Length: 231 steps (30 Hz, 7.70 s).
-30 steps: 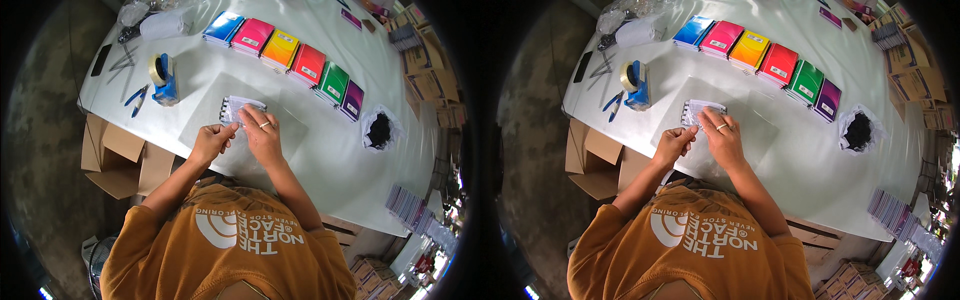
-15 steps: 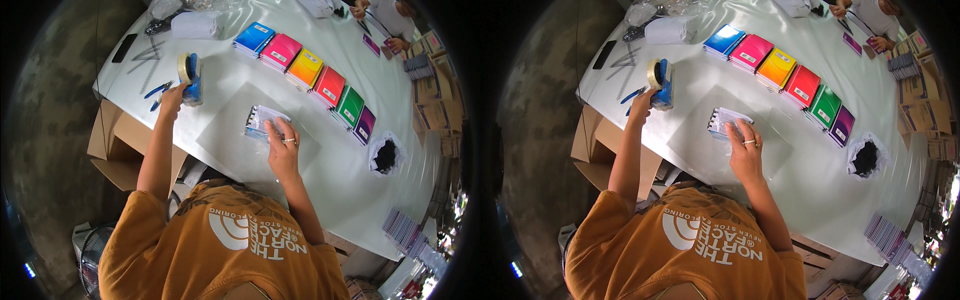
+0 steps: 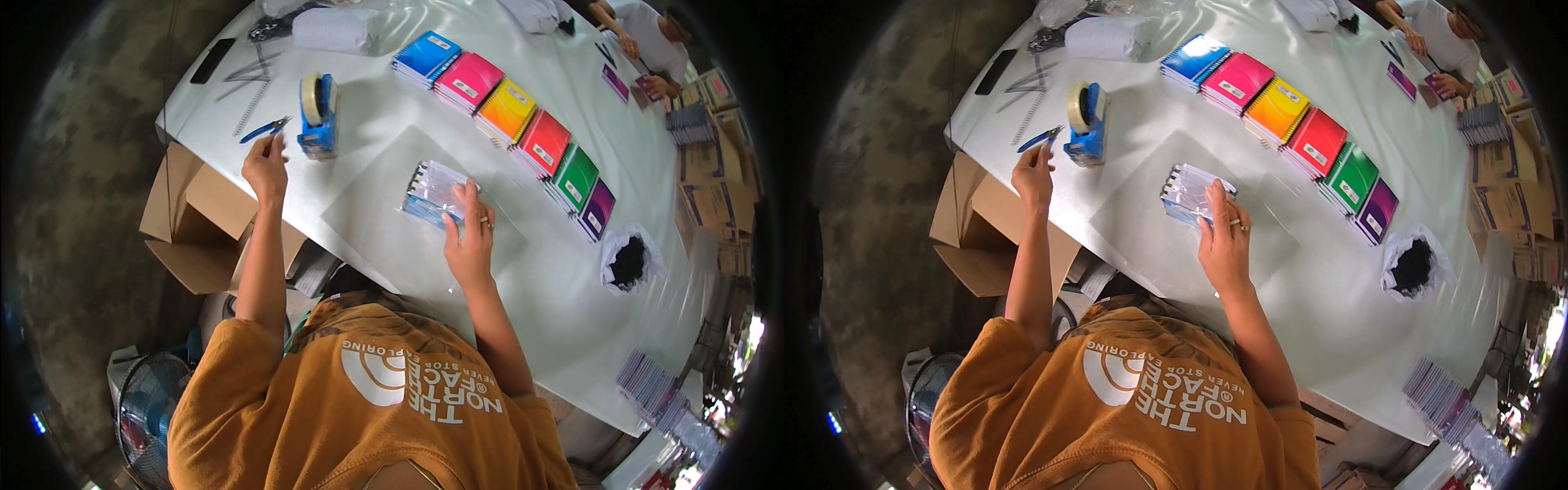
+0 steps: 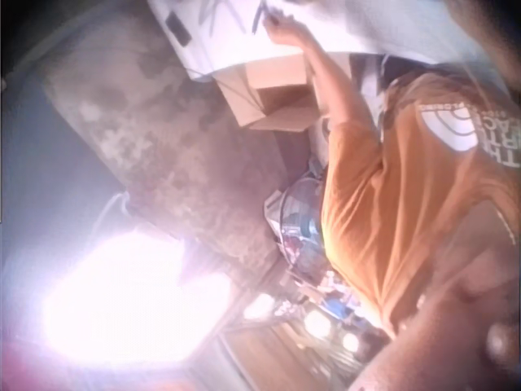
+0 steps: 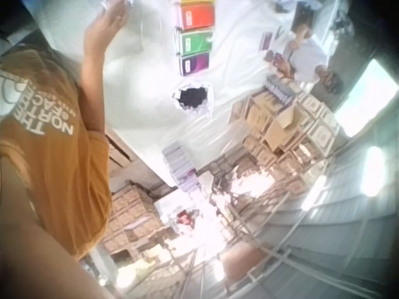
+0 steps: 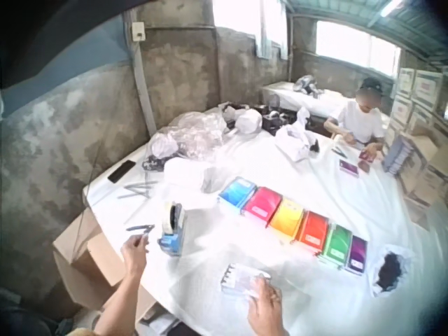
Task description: The person places a stack of notebooks into a plastic sleeve, seals it with adhesive tape, and then gathers notebooks of different colors to form another stack.
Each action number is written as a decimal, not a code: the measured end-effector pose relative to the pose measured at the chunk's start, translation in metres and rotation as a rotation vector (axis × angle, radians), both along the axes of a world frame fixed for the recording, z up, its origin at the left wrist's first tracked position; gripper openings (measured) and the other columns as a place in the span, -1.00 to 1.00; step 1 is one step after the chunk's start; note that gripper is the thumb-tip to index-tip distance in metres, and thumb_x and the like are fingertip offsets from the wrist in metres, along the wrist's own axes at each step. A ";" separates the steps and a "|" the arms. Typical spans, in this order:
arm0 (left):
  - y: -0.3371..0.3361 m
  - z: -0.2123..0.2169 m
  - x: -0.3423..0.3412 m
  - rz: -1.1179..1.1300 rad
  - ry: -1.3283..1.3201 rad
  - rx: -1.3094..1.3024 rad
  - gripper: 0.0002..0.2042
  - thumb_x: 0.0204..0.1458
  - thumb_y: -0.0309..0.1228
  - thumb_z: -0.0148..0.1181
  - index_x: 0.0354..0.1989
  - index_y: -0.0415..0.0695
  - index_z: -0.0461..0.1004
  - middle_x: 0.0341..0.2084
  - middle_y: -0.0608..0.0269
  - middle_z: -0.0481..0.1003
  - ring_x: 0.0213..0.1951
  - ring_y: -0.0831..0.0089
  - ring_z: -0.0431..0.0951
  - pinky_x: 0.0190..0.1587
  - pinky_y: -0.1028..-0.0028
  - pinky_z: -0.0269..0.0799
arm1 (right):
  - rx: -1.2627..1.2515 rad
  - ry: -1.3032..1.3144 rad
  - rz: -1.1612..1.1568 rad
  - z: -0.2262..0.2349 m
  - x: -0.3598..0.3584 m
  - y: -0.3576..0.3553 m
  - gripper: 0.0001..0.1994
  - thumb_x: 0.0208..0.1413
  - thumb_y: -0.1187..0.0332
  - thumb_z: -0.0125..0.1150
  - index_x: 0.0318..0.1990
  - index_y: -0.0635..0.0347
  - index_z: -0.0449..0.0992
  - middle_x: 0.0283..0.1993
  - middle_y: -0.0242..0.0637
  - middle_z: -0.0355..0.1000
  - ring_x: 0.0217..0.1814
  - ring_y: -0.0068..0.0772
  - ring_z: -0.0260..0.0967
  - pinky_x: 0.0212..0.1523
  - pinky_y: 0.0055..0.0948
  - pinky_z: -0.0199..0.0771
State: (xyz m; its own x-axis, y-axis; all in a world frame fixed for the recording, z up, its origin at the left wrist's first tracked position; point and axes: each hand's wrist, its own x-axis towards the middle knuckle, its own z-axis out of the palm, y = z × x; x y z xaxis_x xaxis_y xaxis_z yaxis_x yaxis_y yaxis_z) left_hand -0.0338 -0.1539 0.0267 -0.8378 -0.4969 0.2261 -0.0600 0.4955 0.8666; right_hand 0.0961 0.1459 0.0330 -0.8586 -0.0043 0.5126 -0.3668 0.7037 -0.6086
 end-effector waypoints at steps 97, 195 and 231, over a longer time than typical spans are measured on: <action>0.453 -0.036 0.017 -1.317 0.556 -0.739 -0.57 0.02 -0.37 0.16 0.11 -0.09 0.32 -0.05 0.00 0.42 -0.11 0.15 0.46 -0.05 0.23 0.31 | -1.951 -0.362 -0.240 -0.045 0.089 0.279 -0.71 0.16 0.32 -0.01 -0.04 0.31 0.39 -0.15 -0.24 0.48 -0.11 -0.31 0.46 -0.05 -0.29 0.47; 0.246 -0.027 -0.124 -0.938 0.020 -0.857 -0.59 -0.01 -0.50 0.14 0.09 -0.09 0.37 0.04 0.10 0.40 0.09 0.16 0.37 0.10 0.33 0.29 | -1.758 -0.544 0.004 -0.037 0.031 0.197 -0.51 0.06 0.38 0.12 0.14 0.32 0.17 0.07 -0.17 0.32 0.10 -0.29 0.32 0.09 -0.28 0.35; 0.271 0.020 0.057 -1.295 -0.624 0.537 -0.15 -0.25 -0.48 0.35 0.26 -0.17 -0.02 0.07 0.11 0.24 0.13 0.36 0.24 0.22 0.35 0.06 | -1.097 -0.370 0.155 -0.029 0.023 0.152 -0.23 -0.25 0.37 0.47 0.16 0.26 0.16 0.05 -0.22 0.31 0.11 -0.38 0.26 0.13 -0.37 0.25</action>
